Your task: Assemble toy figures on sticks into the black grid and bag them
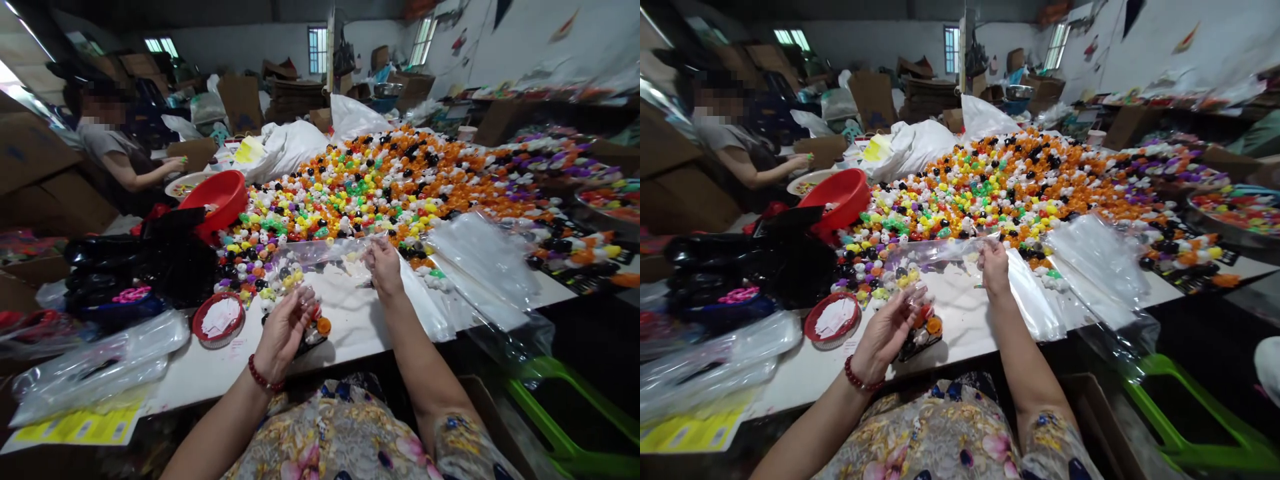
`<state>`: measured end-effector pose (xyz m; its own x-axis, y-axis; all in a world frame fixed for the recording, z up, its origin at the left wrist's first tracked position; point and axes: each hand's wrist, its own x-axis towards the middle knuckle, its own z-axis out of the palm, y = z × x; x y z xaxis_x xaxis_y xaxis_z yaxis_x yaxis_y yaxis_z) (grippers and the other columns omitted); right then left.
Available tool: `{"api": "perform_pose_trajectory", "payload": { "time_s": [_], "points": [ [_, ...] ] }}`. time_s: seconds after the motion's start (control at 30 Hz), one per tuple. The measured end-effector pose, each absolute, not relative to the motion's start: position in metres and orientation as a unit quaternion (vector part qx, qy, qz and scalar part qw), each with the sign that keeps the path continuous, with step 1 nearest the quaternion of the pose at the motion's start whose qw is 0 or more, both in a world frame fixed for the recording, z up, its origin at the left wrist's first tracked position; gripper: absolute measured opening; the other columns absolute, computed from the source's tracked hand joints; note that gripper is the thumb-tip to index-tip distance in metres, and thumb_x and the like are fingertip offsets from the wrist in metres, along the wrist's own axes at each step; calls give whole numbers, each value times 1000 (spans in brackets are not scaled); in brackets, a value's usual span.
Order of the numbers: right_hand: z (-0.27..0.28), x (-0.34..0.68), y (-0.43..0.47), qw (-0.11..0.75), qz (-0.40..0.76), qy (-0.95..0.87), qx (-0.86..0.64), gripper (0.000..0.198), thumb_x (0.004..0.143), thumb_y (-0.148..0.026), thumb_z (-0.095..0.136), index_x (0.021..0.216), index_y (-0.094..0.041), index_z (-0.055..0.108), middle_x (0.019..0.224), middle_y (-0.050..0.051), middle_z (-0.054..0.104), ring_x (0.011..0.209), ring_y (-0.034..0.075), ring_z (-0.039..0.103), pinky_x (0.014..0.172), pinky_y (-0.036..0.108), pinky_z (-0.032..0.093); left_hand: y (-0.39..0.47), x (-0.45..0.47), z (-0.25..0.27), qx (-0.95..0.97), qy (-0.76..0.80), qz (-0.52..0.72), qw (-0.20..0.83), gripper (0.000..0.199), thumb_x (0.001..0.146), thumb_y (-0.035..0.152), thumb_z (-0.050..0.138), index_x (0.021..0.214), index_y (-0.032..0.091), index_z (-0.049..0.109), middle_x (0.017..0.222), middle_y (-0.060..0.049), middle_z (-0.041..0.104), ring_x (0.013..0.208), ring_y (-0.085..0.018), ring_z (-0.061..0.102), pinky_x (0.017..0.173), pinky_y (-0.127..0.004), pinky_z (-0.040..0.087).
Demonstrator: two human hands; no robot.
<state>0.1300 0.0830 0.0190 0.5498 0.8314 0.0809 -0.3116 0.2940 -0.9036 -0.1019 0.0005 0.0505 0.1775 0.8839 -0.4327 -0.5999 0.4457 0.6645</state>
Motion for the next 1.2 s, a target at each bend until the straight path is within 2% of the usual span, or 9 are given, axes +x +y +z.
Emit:
{"api": "perform_pose_trajectory", "payload": {
  "time_s": [0.17,0.27,0.37,0.6,0.73,0.93,1.07,1.13,1.2],
  "points": [
    [12,139,75,720,289,-331,-537,41,70,-53,71,93,-22,56,70,-4,58,44,8,45,40,21,37,12,-103,34,296,402,506,703,44,54,42,91,63,15,58,54,6,54,47,-4,47,44,-14,39],
    [22,137,56,671,96,-406,-613,48,74,-54,70,107,-20,58,103,12,64,84,23,63,71,37,55,15,-100,30,351,426,547,630,58,48,55,90,55,17,46,49,8,46,46,-4,42,47,-17,39],
    [37,117,25,583,-17,-539,-608,51,78,-52,72,113,-18,60,118,20,61,112,34,57,97,50,47,17,-94,29,387,437,554,593,63,51,60,86,53,19,39,45,10,39,43,-4,34,45,-19,33],
    [46,63,-25,409,161,-737,-513,12,78,-19,73,86,-18,64,83,3,64,73,17,60,68,28,50,14,-82,33,500,415,460,605,60,54,63,83,54,19,40,50,6,47,47,-8,40,47,-21,33],
    [52,76,-23,454,272,-674,-515,10,80,-17,66,72,-19,62,66,-3,62,60,11,56,57,22,44,15,-92,39,568,422,442,552,56,60,59,79,51,21,39,48,5,44,48,-9,37,49,-23,33],
    [69,106,-8,600,434,-466,-483,30,72,-46,73,83,-22,58,64,-6,62,39,7,46,38,19,37,39,-121,47,692,534,387,294,46,73,45,68,48,23,37,47,3,38,51,-14,38,54,-26,34],
    [90,100,-1,634,372,-489,-469,34,72,-49,77,79,-22,57,64,-7,56,50,8,50,48,21,42,52,-128,57,724,520,443,95,28,75,40,69,93,19,61,99,-11,63,102,-29,58,89,-39,47],
    [99,87,-3,599,297,-567,-480,30,76,-44,75,73,-21,56,62,-6,53,52,8,46,50,21,37,55,-123,69,755,444,481,35,53,79,40,67,125,17,52,133,-17,51,129,-31,45,105,-44,39],
    [104,73,-5,546,219,-651,-480,28,80,-38,72,69,-22,52,60,-6,50,53,9,42,51,22,35,61,-116,84,787,392,476,8,51,86,37,61,132,19,48,139,-16,46,130,-30,44,106,-43,38]
  ]
}}
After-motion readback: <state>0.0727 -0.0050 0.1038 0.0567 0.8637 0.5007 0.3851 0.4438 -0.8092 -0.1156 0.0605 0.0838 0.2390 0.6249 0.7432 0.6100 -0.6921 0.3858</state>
